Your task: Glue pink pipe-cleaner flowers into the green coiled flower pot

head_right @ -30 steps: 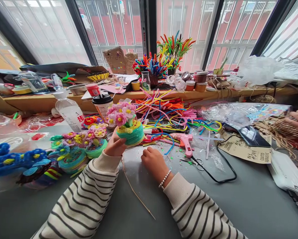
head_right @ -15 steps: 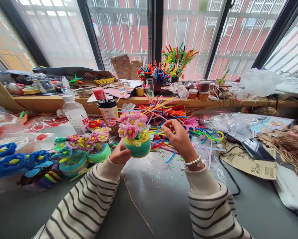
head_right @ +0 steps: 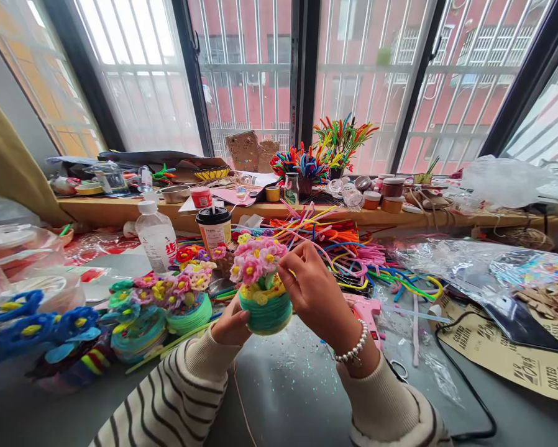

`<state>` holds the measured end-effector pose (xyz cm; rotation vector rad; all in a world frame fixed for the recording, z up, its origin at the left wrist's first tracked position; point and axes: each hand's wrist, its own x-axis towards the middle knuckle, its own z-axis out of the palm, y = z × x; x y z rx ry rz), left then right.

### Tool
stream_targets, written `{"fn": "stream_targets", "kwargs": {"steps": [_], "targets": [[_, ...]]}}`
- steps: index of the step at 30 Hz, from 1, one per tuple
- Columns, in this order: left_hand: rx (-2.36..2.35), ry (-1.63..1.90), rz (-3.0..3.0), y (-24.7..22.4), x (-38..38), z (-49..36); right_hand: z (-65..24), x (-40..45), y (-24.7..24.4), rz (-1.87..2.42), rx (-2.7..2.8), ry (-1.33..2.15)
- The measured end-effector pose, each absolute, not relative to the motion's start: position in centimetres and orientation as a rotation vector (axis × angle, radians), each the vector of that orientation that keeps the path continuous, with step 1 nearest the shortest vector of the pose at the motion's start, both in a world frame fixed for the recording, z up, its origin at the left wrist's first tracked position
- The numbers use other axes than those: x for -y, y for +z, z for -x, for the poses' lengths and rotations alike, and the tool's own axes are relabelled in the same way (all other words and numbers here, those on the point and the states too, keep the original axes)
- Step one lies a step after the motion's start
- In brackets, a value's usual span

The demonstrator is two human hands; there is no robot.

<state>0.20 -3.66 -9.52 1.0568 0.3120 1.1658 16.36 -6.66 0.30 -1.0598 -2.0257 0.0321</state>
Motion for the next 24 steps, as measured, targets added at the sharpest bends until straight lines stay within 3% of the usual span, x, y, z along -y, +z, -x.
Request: {"fn": "stream_targets", "kwargs": {"steps": [6, 24], "targets": [[-0.371, 1.23, -0.984, -9.94, 3.43, -0.32, -16.41, 6.56, 0.09, 1.03, 2.014, -0.174], [-0.416, 1.229, -0.964, -9.93, 3.46, -0.45, -16.6, 6.35, -0.19, 0.979, 1.973, -0.14]]}}
